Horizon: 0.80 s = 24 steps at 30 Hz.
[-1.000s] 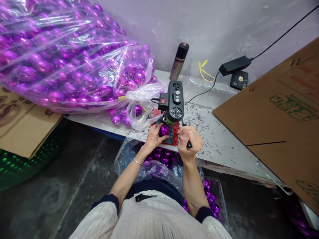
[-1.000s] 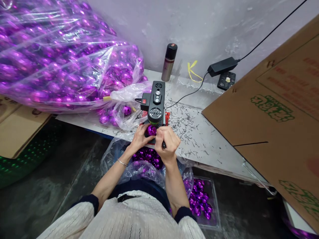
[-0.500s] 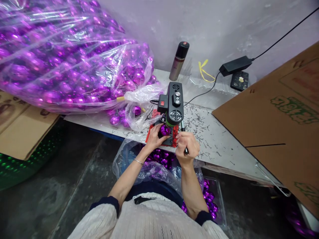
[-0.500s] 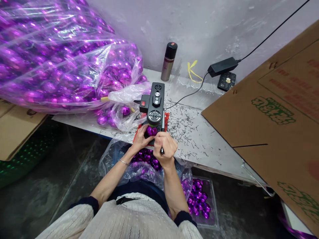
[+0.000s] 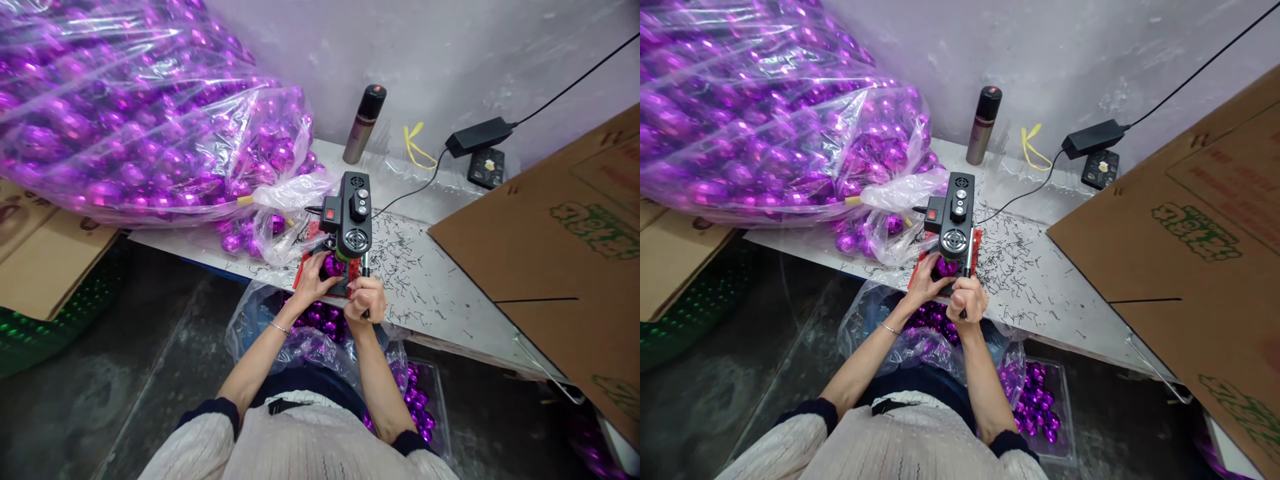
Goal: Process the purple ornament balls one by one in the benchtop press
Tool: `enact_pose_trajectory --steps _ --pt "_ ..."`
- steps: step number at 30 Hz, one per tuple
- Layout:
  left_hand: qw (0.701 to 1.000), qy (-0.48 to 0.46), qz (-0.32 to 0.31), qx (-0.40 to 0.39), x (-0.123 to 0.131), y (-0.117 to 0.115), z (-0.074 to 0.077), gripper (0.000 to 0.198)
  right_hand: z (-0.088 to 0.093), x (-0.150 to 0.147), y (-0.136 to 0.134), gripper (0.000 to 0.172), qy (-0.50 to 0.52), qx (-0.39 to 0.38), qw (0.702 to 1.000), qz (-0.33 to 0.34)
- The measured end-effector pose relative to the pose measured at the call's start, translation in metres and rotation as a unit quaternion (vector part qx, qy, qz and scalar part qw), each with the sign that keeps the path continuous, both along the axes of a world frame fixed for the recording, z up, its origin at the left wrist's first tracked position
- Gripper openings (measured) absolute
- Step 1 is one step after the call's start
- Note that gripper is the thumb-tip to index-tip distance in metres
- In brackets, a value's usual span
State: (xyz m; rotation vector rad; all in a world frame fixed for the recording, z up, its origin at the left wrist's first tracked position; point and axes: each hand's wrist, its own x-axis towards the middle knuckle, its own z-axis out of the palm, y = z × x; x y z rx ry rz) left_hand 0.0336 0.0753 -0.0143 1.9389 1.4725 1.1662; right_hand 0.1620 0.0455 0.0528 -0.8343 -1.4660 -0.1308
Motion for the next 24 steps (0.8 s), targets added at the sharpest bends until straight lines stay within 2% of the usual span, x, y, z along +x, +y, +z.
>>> enact_pose_trajectory --steps 6,11,17,20,24 --pt "1.000 -0.007 -0.001 -0.001 0.000 0.002 -0.002 0.066 -0.012 0.002 0.005 0.035 0.005 0.008 1.000 0.020" --pt "1.000 -0.007 -0.005 0.004 0.000 0.003 -0.003 0.062 -0.012 0.004 0.006 0.034 0.007 0.003 0.999 0.040" --pt "1.000 -0.012 -0.006 0.015 -0.001 0.005 -0.001 0.059 -0.013 0.004 0.006 0.032 -0.043 0.025 0.998 0.024" --pt "1.000 -0.015 -0.010 0.012 -0.001 0.008 -0.001 0.062 0.002 0.005 0.007 0.033 -0.026 0.028 0.999 0.022" --pt "0.999 -0.029 -0.007 0.022 -0.001 -0.001 -0.005 0.069 0.045 0.004 0.006 0.029 0.020 -0.037 0.999 0.016"
